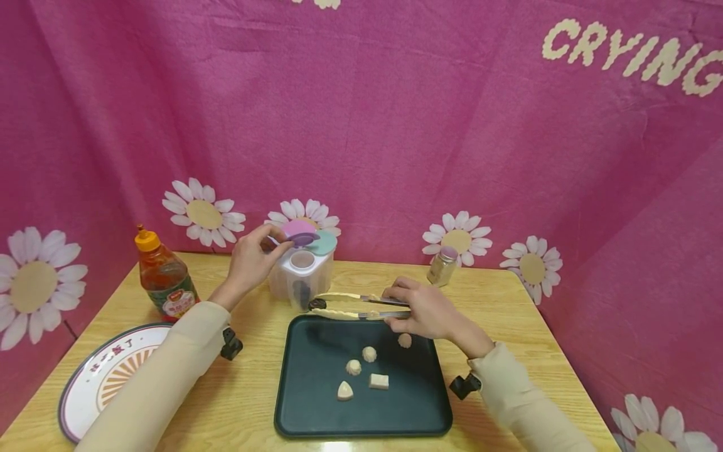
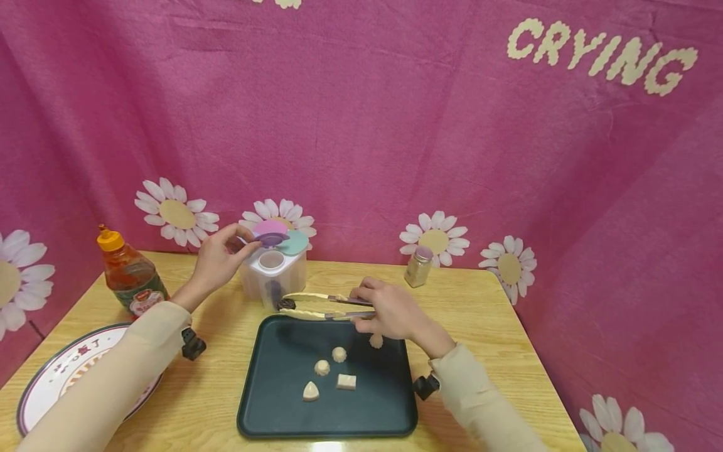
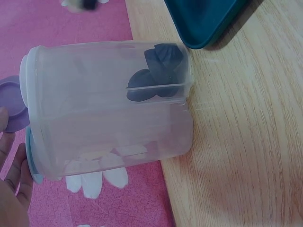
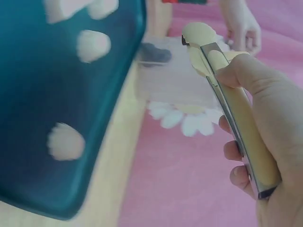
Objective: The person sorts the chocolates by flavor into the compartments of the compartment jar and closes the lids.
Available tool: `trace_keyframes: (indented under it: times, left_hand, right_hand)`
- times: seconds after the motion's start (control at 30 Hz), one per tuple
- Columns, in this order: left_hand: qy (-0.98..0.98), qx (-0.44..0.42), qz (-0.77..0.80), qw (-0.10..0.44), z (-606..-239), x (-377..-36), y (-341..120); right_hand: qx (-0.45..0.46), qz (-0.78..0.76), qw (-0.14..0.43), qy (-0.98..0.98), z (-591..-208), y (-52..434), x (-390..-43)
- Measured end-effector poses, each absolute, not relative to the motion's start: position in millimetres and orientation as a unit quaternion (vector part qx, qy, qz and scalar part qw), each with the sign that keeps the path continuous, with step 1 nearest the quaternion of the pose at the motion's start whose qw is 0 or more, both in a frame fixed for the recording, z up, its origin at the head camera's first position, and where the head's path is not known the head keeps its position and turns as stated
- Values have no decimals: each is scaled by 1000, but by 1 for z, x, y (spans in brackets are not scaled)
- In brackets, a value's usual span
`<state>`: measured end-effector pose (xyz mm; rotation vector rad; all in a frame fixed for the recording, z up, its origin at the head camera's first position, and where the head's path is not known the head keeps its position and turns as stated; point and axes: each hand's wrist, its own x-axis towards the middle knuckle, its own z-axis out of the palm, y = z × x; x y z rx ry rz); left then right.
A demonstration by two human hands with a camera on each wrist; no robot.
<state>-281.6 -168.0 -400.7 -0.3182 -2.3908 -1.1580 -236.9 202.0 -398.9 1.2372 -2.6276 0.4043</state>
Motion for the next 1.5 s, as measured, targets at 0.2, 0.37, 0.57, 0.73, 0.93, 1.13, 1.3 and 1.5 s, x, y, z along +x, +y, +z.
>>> trace_keyframes:
  times: [0.2, 0.37, 0.57, 0.73, 0.93, 1.13, 1.3, 1.5]
  left_hand:
    - [-868, -117, -421, 235, -400, -283, -169]
    - [-870, -115, -418, 234, -401, -282, -169]
    - [-870, -115, -418, 234, -401, -282, -170]
    - [-870, -118, -414, 241, -402, -283, -170]
    - [-869, -119, -416, 239, -402, -282, -170]
    - [-870, -120, -413, 242, -402, -281, -170]
    - [-870, -121, -413, 241, -402, -281, -169]
    - [-870, -121, -413, 241, -402, -283, -169]
  right_hand:
    - [406, 148, 161, -887, -377, 206, -245]
    - [404, 154, 192, -881, -362, 204, -254]
    - [408, 148, 199, -879, -348, 193, -263]
    - [398, 153, 174, -887, -345, 183, -270]
    - [383, 146, 149, -900, -347, 177, -277]
    - [374, 137, 138, -907, -351, 175, -281]
    - [371, 156, 137, -905, -352, 178, -280]
    - [382, 166, 167, -894, -354, 192, -275]
